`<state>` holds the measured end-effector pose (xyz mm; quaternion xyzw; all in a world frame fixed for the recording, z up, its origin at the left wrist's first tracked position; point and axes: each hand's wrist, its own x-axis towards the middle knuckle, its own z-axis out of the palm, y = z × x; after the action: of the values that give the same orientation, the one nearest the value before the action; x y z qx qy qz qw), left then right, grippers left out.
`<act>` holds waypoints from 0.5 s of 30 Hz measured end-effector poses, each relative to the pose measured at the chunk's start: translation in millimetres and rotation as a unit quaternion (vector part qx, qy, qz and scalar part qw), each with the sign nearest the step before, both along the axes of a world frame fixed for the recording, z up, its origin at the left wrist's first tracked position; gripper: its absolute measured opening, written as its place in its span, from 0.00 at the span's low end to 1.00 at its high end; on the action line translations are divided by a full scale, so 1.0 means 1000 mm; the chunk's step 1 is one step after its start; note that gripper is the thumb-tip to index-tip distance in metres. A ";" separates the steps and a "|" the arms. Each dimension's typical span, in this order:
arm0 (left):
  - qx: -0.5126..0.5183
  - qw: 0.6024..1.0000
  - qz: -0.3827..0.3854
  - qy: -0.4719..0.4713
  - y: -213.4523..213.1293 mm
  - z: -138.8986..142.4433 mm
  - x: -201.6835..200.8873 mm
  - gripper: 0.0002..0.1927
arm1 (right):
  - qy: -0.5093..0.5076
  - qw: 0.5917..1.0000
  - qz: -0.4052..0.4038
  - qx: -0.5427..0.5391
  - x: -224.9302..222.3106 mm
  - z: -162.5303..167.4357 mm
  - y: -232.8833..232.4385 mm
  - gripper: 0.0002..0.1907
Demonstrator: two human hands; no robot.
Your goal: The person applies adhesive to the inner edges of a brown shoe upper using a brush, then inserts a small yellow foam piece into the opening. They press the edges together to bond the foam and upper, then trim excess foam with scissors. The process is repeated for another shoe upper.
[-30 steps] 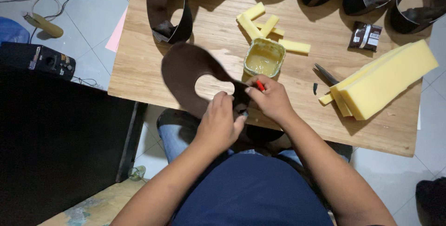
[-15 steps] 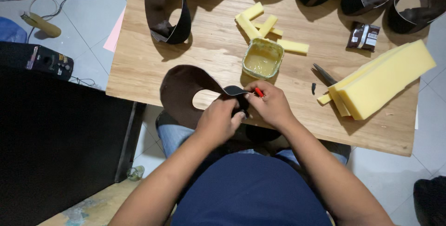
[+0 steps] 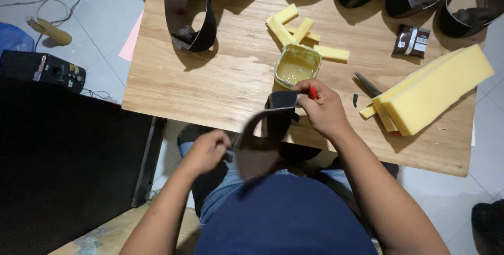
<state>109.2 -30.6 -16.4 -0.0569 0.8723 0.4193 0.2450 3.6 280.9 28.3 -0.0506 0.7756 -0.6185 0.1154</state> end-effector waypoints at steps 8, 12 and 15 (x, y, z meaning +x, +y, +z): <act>0.410 0.905 0.048 0.100 0.043 -0.044 -0.033 0.10 | 0.070 0.988 0.043 0.131 0.003 0.002 -0.027 0.11; 0.510 0.858 0.054 0.002 0.066 -0.053 -0.050 0.16 | 0.121 0.973 -0.026 0.195 0.018 0.002 -0.019 0.14; 0.345 0.934 0.030 0.085 0.067 -0.054 -0.042 0.21 | 0.072 0.963 -0.031 0.259 0.031 -0.003 -0.010 0.13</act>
<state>66.9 36.8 -70.0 0.0406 0.6896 0.7046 0.1620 35.1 271.0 25.3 -0.0391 0.9167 -0.3946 0.0488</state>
